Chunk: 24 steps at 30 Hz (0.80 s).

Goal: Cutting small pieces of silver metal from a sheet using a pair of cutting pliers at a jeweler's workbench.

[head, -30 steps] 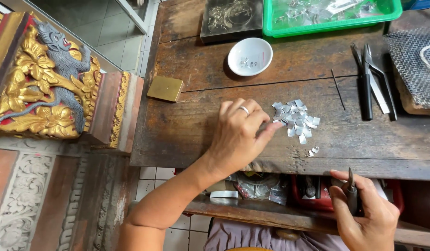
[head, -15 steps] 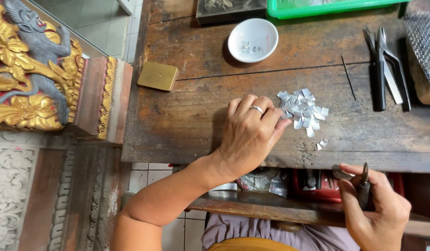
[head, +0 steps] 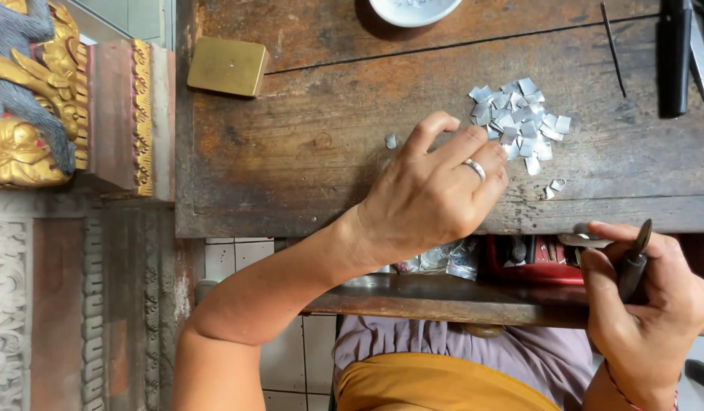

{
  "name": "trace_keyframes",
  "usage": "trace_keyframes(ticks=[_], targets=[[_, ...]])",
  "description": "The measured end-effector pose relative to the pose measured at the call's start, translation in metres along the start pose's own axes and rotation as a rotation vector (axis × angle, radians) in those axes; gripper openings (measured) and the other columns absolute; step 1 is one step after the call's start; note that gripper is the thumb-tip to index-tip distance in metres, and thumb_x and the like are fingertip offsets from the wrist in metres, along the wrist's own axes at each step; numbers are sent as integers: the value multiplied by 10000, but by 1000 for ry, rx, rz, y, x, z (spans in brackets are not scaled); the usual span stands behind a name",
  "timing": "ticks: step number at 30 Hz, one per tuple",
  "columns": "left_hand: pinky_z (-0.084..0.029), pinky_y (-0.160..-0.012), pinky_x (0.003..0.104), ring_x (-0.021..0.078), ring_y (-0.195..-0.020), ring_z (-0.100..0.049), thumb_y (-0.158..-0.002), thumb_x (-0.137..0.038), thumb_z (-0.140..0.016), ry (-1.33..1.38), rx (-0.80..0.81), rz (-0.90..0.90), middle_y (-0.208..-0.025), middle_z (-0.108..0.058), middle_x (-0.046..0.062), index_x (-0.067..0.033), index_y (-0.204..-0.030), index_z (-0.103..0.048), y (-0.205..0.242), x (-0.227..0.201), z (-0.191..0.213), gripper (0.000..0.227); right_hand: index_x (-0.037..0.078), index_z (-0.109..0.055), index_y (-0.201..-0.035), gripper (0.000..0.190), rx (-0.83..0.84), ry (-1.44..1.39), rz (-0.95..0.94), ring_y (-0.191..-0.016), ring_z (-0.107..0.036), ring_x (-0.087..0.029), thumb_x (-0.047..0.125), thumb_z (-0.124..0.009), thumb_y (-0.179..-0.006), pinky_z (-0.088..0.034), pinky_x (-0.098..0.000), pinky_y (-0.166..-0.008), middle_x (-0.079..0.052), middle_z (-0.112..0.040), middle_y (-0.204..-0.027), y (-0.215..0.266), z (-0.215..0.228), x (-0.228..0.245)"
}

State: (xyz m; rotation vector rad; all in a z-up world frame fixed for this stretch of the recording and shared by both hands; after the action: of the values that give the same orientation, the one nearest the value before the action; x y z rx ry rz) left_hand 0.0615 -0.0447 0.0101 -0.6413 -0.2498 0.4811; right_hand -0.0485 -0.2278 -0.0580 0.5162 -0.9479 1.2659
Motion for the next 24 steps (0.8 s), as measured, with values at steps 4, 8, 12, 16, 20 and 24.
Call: trace_keyframes(ticks=[4,8,12,16,20,24], targets=[[-365,-1032,379,187,-998,-620,-959,-59,-776,93,80,-34,-1095,-747,66,-65,-943,-752,-3,1,1,30,-189,-634,-1305,326,-10,-26,-15,-601,-412,-144,-246,-663,-985,-321,-245,-578,-162,-597,-856,0,-1,-1],[-323,-1061,361,171,-963,-608,-958,-45,-789,75,76,-51,-1099,-730,54,-80,-926,-775,-2,1,-2,50,-169,-606,-1313,319,-3,-81,-73,-674,-450,-166,-248,-634,-1005,-351,-251,-632,-179,-587,-951,4,-2,-8],[-388,-1053,387,189,-966,-635,-951,-56,-786,147,49,-8,-1074,-727,62,-73,-968,-727,-3,3,-1,64,-149,-572,-1364,361,-1,-116,-89,-776,-499,-192,-244,-619,-1019,-400,-263,-730,-178,-567,-994,8,-3,-16],[-524,-1042,443,216,-894,-673,-921,-39,-817,267,-18,26,-976,-650,75,-43,-1017,-654,-1,0,3,189,-88,-523,-1438,349,-3,-195,-177,-848,-471,-150,-199,-538,-1108,-389,-231,-813,-132,-536,-1067,16,-7,-27],[-557,-1014,425,185,-781,-697,-947,-18,-813,249,15,78,-990,-687,68,-89,-1088,-551,7,9,-12,306,-97,-541,-1469,354,11,-180,-175,-917,-491,-204,-202,-552,-1131,-422,-279,-901,-167,-541,-1131,22,-6,-42],[-379,-1102,459,173,-857,-628,-895,47,-811,231,39,143,-1001,-699,9,-96,-1027,-644,10,23,-9,256,-114,-469,-1580,343,99,-126,-170,-1005,-474,-267,-124,-437,-1239,-395,-340,-936,-214,-491,-1249,29,-13,-82]])
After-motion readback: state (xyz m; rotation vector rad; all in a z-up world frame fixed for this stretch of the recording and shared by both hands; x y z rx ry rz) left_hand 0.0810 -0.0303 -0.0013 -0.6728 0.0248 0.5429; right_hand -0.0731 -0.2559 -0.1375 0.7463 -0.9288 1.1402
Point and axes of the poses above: each hand's wrist, its own y-axis away from the middle knuckle, its own z-axis out of the back of the hand, x = y × z, the point moved 7 cm from there along -y, towards the middle knuckle
